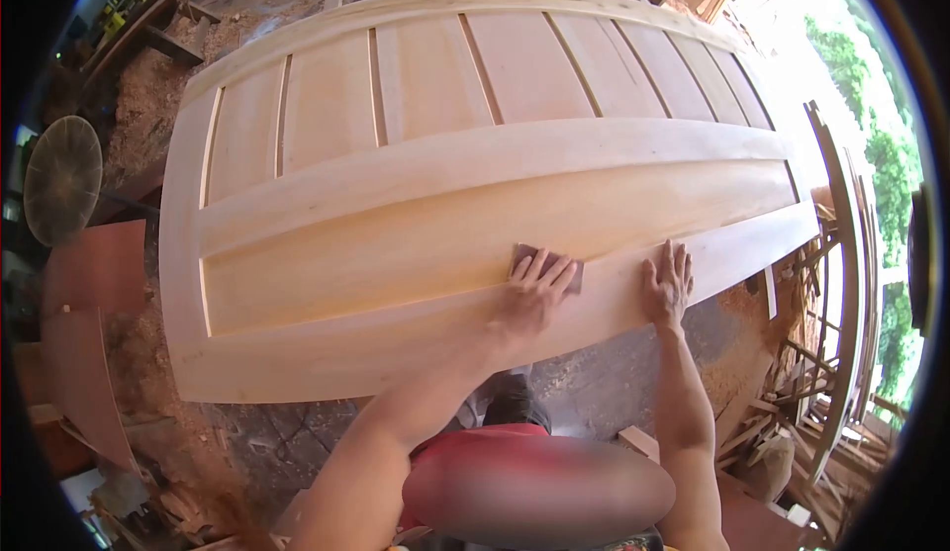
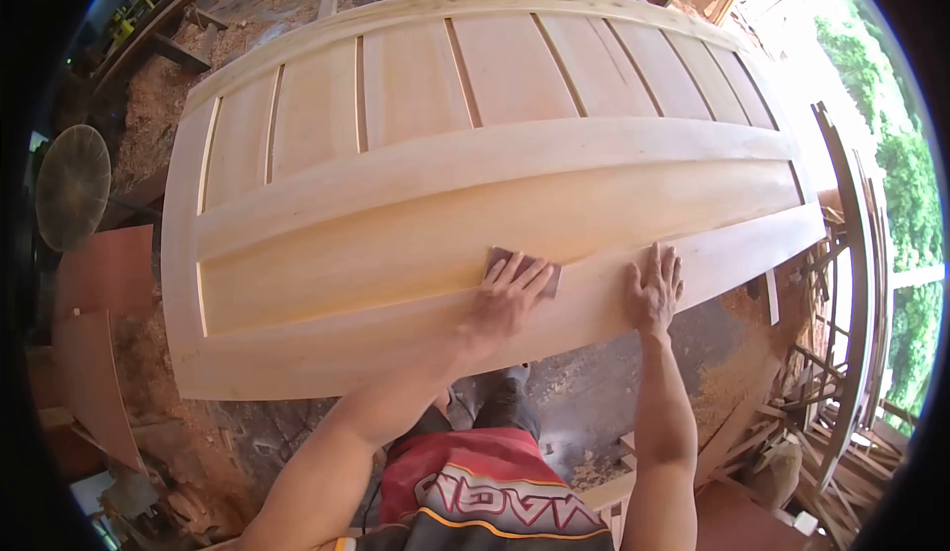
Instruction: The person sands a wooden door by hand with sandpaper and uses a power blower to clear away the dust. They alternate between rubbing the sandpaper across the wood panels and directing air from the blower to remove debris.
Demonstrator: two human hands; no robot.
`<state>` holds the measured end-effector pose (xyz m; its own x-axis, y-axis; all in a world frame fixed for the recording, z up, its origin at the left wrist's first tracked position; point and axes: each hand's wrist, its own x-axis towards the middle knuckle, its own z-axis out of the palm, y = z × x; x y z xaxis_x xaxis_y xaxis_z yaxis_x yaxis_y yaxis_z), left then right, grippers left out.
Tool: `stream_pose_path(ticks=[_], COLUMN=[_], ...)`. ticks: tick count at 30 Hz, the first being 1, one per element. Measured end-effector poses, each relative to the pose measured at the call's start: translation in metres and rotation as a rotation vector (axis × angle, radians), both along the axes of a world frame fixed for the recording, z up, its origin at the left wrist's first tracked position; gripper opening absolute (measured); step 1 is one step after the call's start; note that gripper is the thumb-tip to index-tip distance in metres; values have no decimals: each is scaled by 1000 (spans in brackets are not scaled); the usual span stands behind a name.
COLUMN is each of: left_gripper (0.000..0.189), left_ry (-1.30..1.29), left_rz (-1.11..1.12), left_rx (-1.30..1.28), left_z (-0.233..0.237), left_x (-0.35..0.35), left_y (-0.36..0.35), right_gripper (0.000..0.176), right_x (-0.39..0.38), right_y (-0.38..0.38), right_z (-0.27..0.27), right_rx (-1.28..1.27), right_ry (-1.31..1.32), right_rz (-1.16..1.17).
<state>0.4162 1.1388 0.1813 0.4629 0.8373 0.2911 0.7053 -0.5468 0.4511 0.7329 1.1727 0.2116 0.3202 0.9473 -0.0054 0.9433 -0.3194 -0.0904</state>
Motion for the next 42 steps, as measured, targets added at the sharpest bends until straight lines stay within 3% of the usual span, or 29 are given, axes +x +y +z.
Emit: stream_pose_path(ticks=[2,4,5,6,8,10,12,13,16,17,19,20,21,22,24,27,32,34,36,40,42], left_gripper=[61,64,64,60,58,54,50,49,49,50,53,54,55,57,48,47,55,56,56,57,47], left_ry=[38,82,166,229,387,223,154,133,85,67,106,129,125,171,208,287,-25,-48,74,230,273], left_rz=[30,145,227,230,284,295,222,164,93,71,73,72,103,104,310,381,-19,-62,-88,69,175], left_rx=[23,-209,-30,-13,-52,-58,-50,98,10,-16,-33,-33,-67,17,-157,-111,-3,14,-38,-47,-112], left_z=[1,59,39,25,25,28,37,14,25,30,18,19,38,17,30,30,8,7,25,30,33], left_x=[-45,-134,-186,-242,-261,-177,-47,17,204,235,210,182,141,77,-21,2,280,286,239,42,2], left_y=[-21,-53,-80,-108,-116,-78,-22,3,70,74,61,53,34,10,-33,-24,101,105,87,-7,-42], right_gripper=[74,75,76,77,77,76,69,65,52,44,41,51,57,64,70,73,70,68,67,70,71], right_x=[-4,-12,-13,-12,-13,-10,-2,9,102,153,286,345,355,361,341,339,345,359,365,352,345], right_y=[-3,-4,-4,0,-5,-2,-7,-7,36,58,101,105,111,112,114,113,112,115,109,112,112], right_z=[-3,4,3,3,8,9,1,-4,-27,-46,-75,-60,-37,-20,-2,-1,-7,-10,-15,-9,-1], right_rx=[-13,-33,-26,-11,-23,-11,51,76,251,444,364,104,113,111,77,73,89,95,97,65,48], right_ry=[14,42,42,39,76,121,145,157,461,323,-93,-550,-320,-89,-47,-31,-36,-36,11,-2,6], right_rz=[-4,-12,-19,-26,-30,-8,78,124,329,346,286,411,130,-158,-181,-198,-156,-108,-84,-150,-170])
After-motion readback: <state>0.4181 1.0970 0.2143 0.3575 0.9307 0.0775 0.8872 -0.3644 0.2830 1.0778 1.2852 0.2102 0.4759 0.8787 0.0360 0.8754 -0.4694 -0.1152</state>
